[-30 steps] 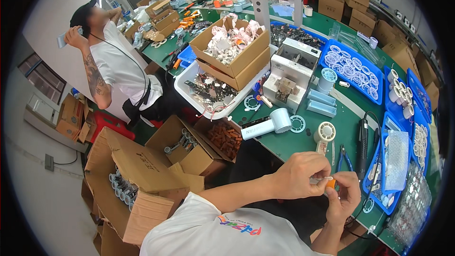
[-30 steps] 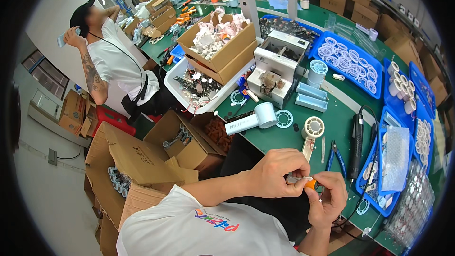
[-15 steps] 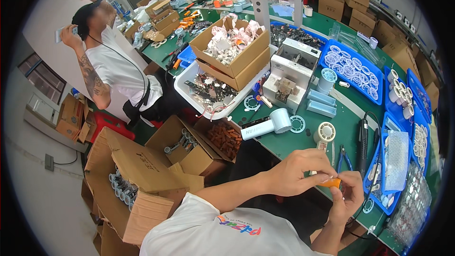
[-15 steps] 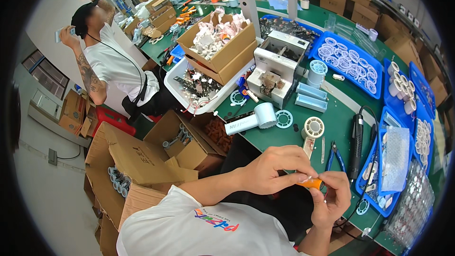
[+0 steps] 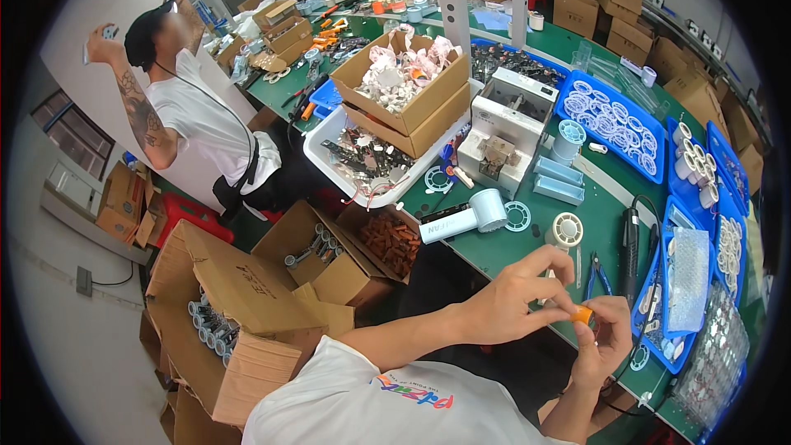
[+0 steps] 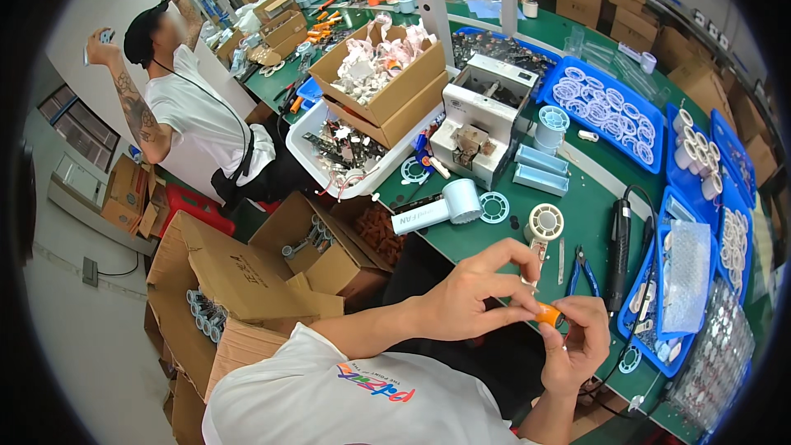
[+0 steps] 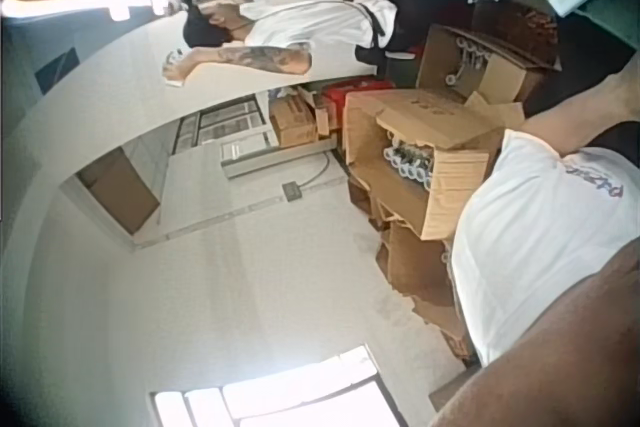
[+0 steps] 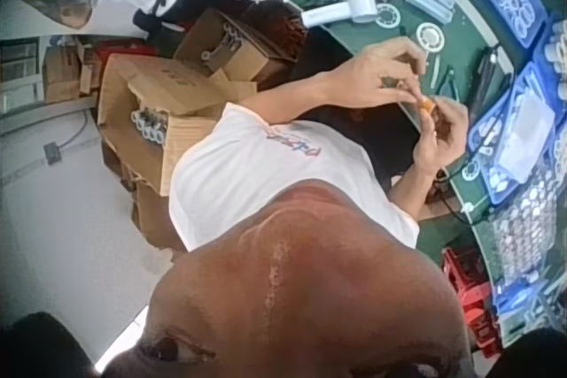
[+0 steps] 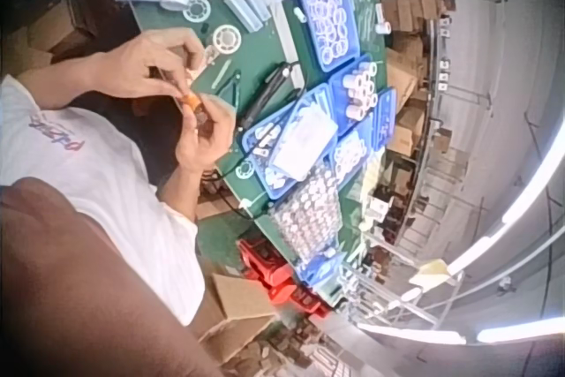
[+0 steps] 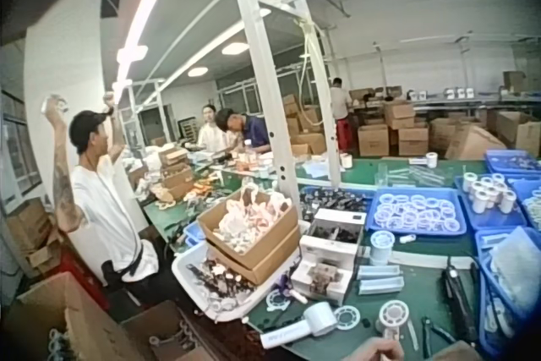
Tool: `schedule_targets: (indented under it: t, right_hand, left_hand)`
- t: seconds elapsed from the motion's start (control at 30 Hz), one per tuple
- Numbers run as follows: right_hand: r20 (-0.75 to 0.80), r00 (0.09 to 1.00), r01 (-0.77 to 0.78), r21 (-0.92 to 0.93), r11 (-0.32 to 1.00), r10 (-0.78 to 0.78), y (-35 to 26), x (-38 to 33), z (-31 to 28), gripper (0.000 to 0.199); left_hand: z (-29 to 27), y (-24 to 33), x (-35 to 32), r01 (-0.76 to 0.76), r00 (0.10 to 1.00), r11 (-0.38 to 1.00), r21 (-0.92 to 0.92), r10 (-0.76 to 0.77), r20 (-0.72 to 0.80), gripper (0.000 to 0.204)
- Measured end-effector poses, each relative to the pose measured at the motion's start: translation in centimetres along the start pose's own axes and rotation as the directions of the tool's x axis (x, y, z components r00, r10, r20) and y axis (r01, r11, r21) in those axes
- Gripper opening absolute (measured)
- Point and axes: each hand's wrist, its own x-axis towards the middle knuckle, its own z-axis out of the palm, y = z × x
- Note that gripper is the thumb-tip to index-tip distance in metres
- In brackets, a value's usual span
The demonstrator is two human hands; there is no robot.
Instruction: The person assembles portable fans by fastening circuit boards with an electric screwdriver, cutting wires with pliers, and inserting batteries and motor components into the fan casings by hand.
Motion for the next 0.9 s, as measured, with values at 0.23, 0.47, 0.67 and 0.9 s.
schedule_targets:
  t: [0.23,0.47,0.67,0.9]
  right_hand:
    - [0.01,0.999,0.032,-0.009,0.999,-0.032,0.0,0.1,-0.2,0.027]
    - [-0.014,1.0,0.011,-0.001,1.0,-0.011,-0.1,0.0,-0.5,0.027]
    - [-0.002,1.0,-0.016,-0.039,0.999,0.015,-0.1,-0.2,-0.5,0.026]
    - [-0.004,1.0,0.004,-0.039,0.999,-0.004,-0.1,-0.2,-0.4,0.026]
  left_hand:
    - [-0.1,-0.3,0.1,-0.093,0.995,0.991,0.097,0.089,0.045,0.015]
    - [-0.6,0.3,0.4,-0.132,0.989,0.977,0.168,0.119,0.087,0.014]
    - [-0.8,0.0,0.3,-0.185,0.98,0.946,0.265,0.156,0.127,0.012]
    - [-0.7,0.2,0.3,-0.143,0.989,0.973,0.179,0.132,0.068,0.007]
